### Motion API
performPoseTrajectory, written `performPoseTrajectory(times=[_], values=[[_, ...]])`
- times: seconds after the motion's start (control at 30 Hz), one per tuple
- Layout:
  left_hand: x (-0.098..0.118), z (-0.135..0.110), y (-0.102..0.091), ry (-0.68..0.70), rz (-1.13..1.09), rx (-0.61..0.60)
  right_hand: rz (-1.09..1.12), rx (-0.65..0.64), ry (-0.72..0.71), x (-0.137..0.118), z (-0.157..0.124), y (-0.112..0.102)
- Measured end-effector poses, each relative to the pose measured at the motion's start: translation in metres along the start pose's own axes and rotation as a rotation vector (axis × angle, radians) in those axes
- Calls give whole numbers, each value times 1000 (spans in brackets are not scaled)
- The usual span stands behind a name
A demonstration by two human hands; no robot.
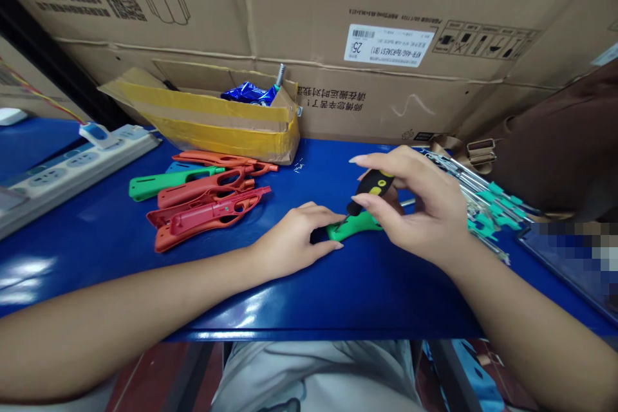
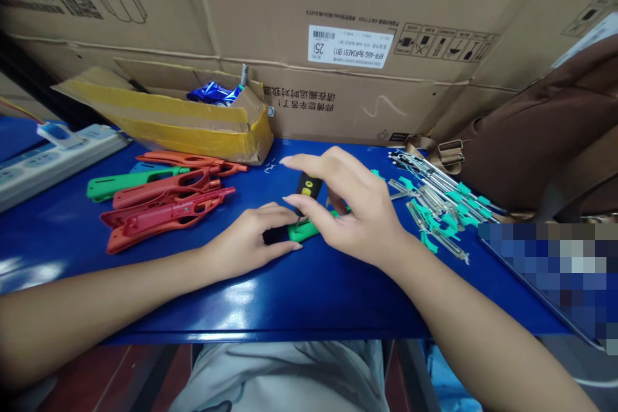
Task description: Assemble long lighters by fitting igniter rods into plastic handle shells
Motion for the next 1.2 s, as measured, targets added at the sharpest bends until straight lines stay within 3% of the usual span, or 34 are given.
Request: performPoseTrajectory(times=[0.1, 0.23, 0.3, 0.47, 0.63, 0.7, 0.83, 1.03, 1.2], values=[[0, 0, 0, 5, 1, -1, -119, 4, -116, -7, 0, -2], [-1, 0, 0, -8, 2, 5, 71, -144, -20, -5, 0, 5], [0, 0, 0, -10, 8, 4, 109, -119, -11, -5, 1, 5], [2, 0, -1, -8, 6, 6, -98, -25, -157, -9, -1, 0], [-1, -1, 0, -14, 7, 5, 114, -136, 4, -3, -4, 9], [-1, 0, 1, -8, 8, 4, 90, -69, 24, -2, -3, 7], [0, 0, 0, 4, 6, 2, -118, 71, -81, -8, -2, 0], [-1, 0, 1, -4, 0, 5, 125, -75, 85, 1, 0, 5], [0, 0, 1, 5, 9, 3, -78, 37, -67, -4, 1, -4]])
Point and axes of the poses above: each hand's wrist, its own z-axis towards the middle knuckle, its own y-axis out of the palm, x = y × z, the point moved 6 cm from there along z, towards the middle knuckle, and after that the axes turned 1 degree about x, right-handed, at the moved point
